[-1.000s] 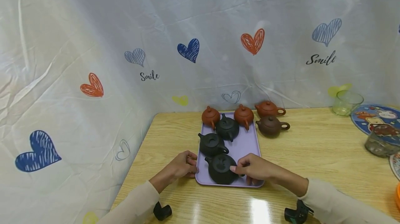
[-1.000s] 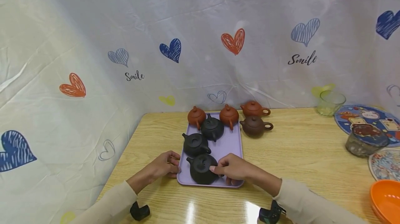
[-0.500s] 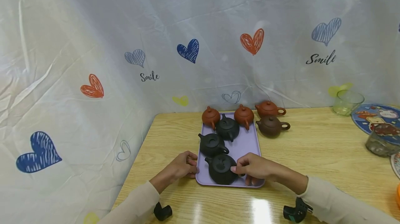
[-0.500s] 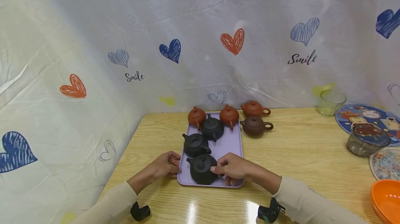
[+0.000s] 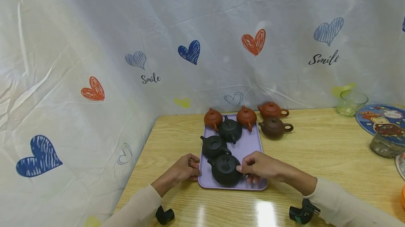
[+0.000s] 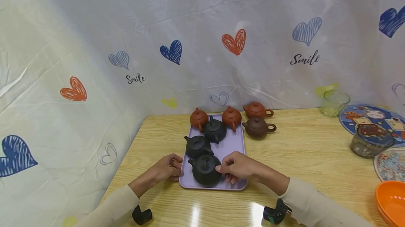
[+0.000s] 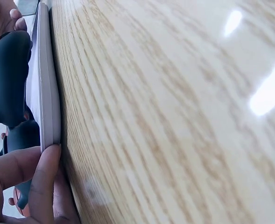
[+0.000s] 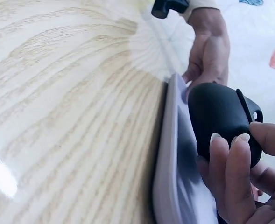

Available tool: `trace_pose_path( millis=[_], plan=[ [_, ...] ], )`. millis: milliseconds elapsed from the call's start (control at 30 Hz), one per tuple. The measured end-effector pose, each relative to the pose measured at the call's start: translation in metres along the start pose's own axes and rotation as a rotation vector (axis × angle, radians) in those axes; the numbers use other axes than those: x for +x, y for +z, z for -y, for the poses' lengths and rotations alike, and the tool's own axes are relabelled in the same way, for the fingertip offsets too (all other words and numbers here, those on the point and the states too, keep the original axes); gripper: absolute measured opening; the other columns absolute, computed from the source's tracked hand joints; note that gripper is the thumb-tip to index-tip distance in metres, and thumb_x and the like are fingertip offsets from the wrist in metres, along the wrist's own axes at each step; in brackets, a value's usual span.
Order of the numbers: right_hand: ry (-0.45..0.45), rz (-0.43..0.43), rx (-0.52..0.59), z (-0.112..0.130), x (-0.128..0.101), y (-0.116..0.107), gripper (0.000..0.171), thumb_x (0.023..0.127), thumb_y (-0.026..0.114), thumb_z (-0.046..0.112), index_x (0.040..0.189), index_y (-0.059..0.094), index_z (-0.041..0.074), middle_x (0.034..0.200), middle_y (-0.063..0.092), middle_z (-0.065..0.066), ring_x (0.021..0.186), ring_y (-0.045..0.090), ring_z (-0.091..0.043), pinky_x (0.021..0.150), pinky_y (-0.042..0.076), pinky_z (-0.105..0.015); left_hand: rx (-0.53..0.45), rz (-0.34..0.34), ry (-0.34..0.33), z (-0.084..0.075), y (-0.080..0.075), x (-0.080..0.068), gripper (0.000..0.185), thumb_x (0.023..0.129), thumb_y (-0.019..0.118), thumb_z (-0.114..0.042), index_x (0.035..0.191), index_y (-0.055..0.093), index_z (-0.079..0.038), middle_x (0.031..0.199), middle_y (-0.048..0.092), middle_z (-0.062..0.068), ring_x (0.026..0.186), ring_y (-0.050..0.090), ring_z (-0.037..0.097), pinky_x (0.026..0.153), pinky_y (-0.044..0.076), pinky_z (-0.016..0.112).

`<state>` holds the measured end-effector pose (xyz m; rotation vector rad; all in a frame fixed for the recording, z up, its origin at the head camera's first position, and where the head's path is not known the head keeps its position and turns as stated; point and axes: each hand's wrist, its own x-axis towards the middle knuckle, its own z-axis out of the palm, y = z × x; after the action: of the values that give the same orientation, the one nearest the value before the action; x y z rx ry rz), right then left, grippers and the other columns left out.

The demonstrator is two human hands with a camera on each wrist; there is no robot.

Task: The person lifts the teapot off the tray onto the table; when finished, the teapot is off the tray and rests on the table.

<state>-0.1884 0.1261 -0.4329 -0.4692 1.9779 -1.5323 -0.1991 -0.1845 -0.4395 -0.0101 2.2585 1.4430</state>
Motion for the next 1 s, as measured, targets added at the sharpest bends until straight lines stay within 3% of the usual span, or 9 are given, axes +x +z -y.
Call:
trace_pose_path(
  millis=[333, 1000],
  plan=[
    [-0.03, -0.01, -0.091, 0.003, -0.01, -0.014, 0.04, 0.098, 0.065, 0.029, 0.082, 0.064, -0.008, 0.073, 0.065, -0.006, 0.067, 0.065, -0.018, 0.056, 0.056, -0.028, 0.002, -0.002, -0.007, -0.001, 0.0, -0.001, 0.045, 0.085, 0.07, 0.006, 0.125, 0.05, 0.007, 0.1, 0.055, 0.015, 0.08, 0.061, 0.019, 0.07, 0.063, 0.032],
    [-0.036, -0.042, -0.117, 0.016, -0.036, -0.046, 0.045, 0.099, 0.064, 0.029, 0.09, 0.06, -0.014, 0.083, 0.063, -0.012, 0.073, 0.066, -0.019, 0.06, 0.057, -0.03, -0.004, 0.004, 0.002, 0.001, 0.001, 0.0, 0.046, 0.084, 0.07, 0.006, 0.126, 0.049, 0.008, 0.101, 0.055, 0.015, 0.081, 0.061, 0.02, 0.07, 0.063, 0.032]
  ],
)
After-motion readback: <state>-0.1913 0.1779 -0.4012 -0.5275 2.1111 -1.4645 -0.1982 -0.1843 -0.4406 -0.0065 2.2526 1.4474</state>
